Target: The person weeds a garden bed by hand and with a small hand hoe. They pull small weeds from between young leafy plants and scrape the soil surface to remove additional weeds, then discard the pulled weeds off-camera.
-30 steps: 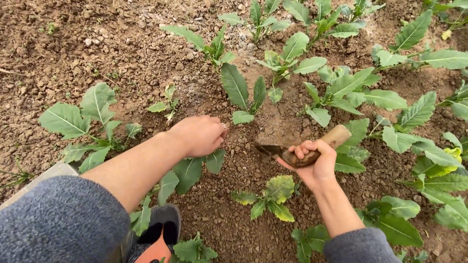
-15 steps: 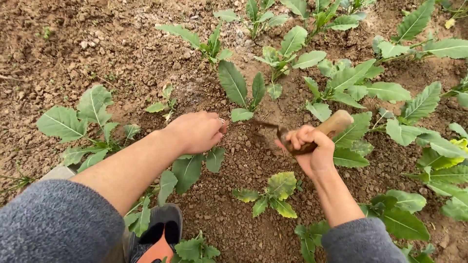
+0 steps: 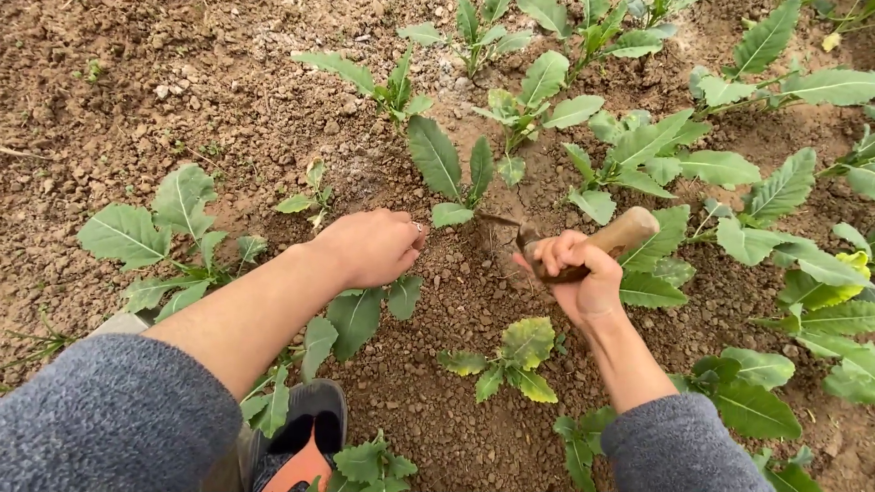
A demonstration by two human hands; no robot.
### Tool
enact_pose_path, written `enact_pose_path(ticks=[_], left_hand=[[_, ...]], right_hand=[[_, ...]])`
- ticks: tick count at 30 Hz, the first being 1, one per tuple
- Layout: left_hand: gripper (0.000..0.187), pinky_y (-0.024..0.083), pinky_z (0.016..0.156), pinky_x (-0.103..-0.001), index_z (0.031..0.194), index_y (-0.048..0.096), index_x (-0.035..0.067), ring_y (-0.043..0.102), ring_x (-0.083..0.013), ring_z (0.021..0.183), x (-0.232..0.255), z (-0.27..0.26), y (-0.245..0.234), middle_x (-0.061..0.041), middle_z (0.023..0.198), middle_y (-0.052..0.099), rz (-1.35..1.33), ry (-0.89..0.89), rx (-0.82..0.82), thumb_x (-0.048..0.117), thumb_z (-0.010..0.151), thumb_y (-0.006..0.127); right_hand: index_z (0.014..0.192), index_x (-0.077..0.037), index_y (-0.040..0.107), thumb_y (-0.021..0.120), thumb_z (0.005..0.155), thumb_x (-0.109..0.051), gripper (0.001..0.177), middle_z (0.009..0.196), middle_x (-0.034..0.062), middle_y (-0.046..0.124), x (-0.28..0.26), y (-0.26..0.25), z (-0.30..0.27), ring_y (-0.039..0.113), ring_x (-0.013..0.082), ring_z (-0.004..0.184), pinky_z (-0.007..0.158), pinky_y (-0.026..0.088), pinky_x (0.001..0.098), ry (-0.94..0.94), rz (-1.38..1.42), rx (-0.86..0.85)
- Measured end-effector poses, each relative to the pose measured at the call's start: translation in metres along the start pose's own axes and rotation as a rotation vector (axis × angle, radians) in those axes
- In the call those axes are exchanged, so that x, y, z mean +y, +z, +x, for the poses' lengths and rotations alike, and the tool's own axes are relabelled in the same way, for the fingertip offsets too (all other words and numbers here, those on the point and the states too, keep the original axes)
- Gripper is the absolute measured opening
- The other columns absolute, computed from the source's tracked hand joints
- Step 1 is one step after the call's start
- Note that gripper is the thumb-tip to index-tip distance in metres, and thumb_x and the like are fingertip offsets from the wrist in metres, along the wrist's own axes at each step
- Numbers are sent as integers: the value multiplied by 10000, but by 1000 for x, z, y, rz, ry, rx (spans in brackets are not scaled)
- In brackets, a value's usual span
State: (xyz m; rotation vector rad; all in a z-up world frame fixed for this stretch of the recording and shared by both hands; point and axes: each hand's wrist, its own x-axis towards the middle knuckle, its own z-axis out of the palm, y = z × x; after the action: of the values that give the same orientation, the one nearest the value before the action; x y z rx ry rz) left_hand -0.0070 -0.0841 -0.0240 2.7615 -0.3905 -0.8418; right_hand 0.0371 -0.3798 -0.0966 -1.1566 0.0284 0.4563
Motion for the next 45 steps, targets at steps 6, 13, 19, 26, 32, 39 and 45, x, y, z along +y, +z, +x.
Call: enact_pose_path(ticks=[6, 13, 19, 26, 32, 39, 45], left_hand=[[355, 571, 938, -488, 1133, 699, 69, 670, -345, 1121, -4, 4, -2, -100, 1151, 682, 3, -1, 18, 325, 1001, 492], [347, 569, 934, -483, 1132, 707, 70, 678, -345, 1107, 1, -2, -3, -107, 1144, 688, -25, -11, 4, 303, 999, 488], [348, 580, 912, -435, 1139, 707, 89, 692, -286, 1075, 4, 5, -4, -69, 1100, 689, 10, -23, 34, 329, 1004, 494], [319, 585, 924, -433, 1105, 726, 98, 705, -263, 1040, 20, 6, -24, -67, 1069, 692, 20, -12, 36, 298, 1006, 498], [336, 569, 928, -524, 1102, 715, 41, 688, -373, 1083, 55, -19, -69, -141, 1109, 694, 115, -7, 106, 302, 983, 540], [362, 551, 965, -503, 1149, 725, 66, 687, -354, 1113, 106, -89, -113, -128, 1143, 707, 221, -78, 132, 322, 993, 524], [343, 557, 977, -507, 1157, 730, 90, 696, -335, 1088, 138, -63, -129, -111, 1116, 712, 215, -78, 161, 308, 990, 524]], right_hand=[[575, -107, 458, 520, 677, -159, 131, 534, 112, 421, 39, -11, 24, 537, 280, 838, 903, 531, 605, 74, -14, -15], [589, -122, 445, 523, 700, -186, 150, 548, 100, 399, 15, -10, -10, 521, 268, 837, 929, 513, 599, 80, 35, 58], [603, -68, 426, 518, 702, -172, 171, 552, 152, 406, 3, -12, -7, 567, 282, 880, 898, 546, 584, 71, -10, 58], [577, -36, 466, 538, 705, -94, 158, 544, 174, 431, 53, -25, -15, 587, 325, 910, 854, 550, 592, 39, -87, 18], [640, -99, 497, 555, 732, -210, 155, 584, 127, 447, -30, 18, -35, 552, 282, 953, 951, 537, 635, 128, 44, 65], [709, -130, 469, 553, 717, -271, 164, 627, 90, 459, -127, 61, -57, 569, 261, 977, 920, 538, 668, 186, -40, -7], [723, -146, 457, 560, 718, -273, 164, 622, 44, 466, -199, 71, -83, 594, 241, 923, 856, 539, 681, 290, -70, 60]])
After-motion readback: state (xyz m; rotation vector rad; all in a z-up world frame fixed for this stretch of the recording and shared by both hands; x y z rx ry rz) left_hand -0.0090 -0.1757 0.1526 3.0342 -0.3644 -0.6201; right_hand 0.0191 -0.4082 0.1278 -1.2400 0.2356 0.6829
